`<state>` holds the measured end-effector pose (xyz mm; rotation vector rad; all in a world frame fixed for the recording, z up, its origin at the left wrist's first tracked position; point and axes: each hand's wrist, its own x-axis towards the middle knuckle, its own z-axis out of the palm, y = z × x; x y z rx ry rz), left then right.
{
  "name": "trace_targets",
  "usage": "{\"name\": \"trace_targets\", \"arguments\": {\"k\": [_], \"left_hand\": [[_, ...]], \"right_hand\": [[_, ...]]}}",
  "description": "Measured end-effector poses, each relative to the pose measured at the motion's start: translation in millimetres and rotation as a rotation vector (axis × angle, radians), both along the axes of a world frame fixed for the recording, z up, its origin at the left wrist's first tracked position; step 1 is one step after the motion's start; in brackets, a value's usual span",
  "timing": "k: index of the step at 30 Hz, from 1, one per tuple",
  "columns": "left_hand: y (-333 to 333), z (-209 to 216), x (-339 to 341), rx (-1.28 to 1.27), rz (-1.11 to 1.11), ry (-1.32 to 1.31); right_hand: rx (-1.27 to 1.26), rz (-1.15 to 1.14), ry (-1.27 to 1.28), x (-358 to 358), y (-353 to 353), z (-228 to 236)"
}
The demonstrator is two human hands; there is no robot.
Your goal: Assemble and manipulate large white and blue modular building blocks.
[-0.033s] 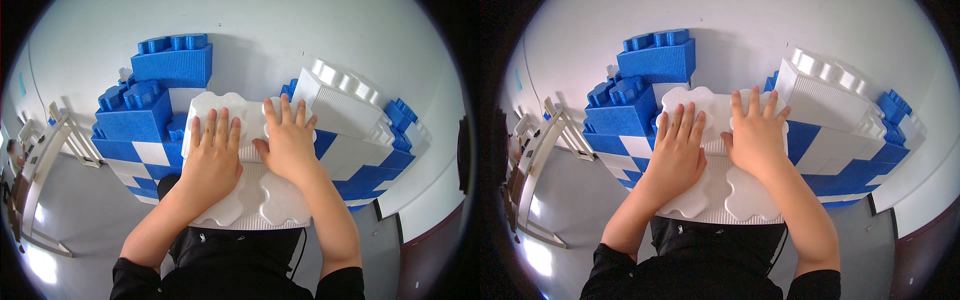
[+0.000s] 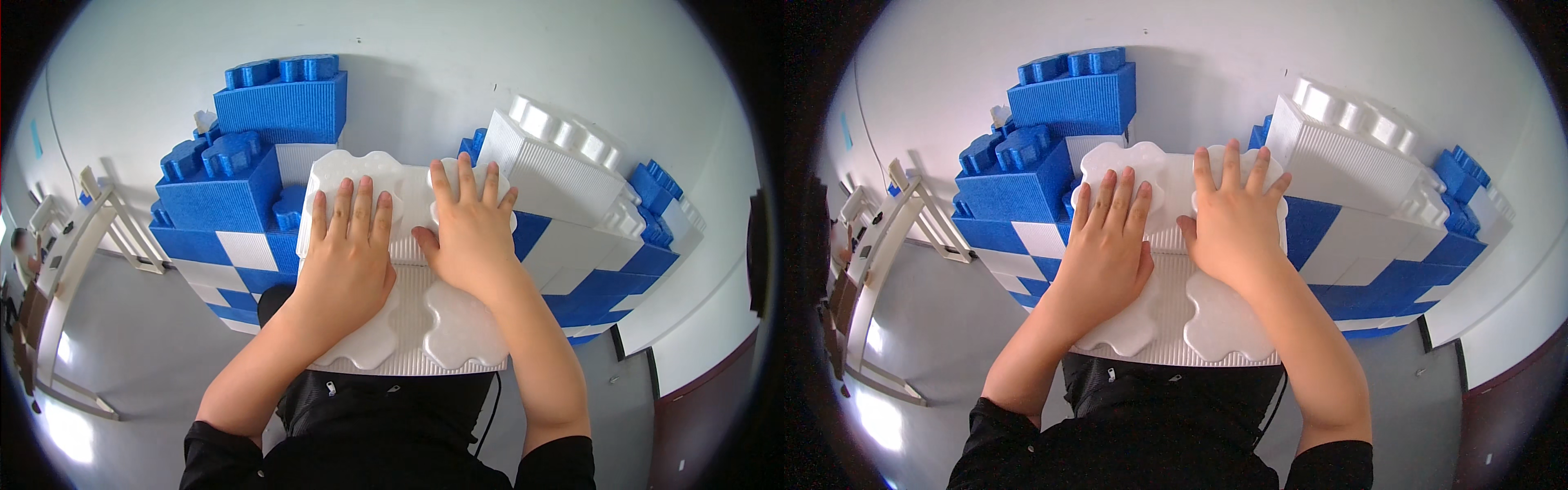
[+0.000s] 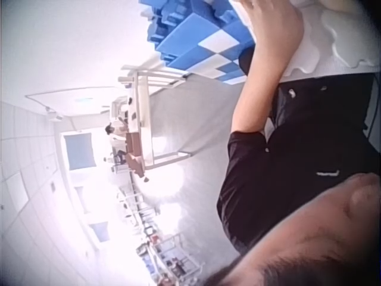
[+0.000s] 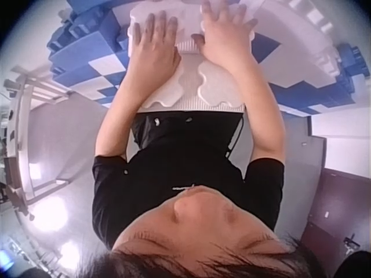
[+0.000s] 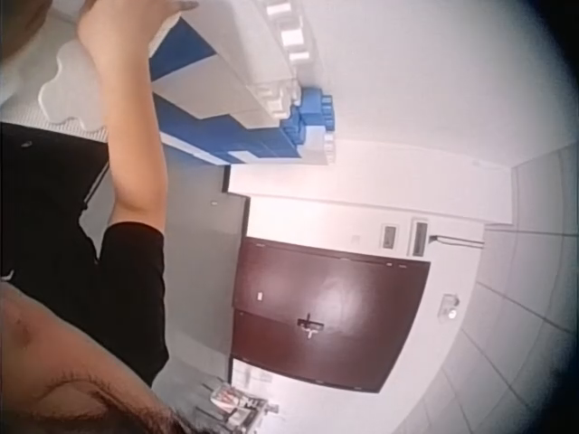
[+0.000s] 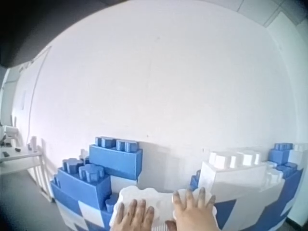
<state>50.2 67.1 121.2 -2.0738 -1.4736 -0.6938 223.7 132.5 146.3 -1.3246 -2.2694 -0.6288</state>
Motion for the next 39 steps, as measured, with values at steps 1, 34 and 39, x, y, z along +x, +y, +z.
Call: {"name": "trace_targets", "arguments": {"k": [1, 34, 39], "left_hand": [[0.8, -0.2, -0.3, -0.002, 0.0, 0.003], [-14.2, 2.4, -38.5, -0.262, -0.365, -0.198], [-32.0, -60.7, -73.9, -0.1, -0.362, -1.192]], "right_hand": [[-0.001, -0.006, -0.005, -0.5, -0.1, -0.1], [-0.375, 0.549, 0.662, 70.0, 1.0, -15.1], [-0.423, 0.638, 1.377, 124.0, -9.9, -85.1]]}}
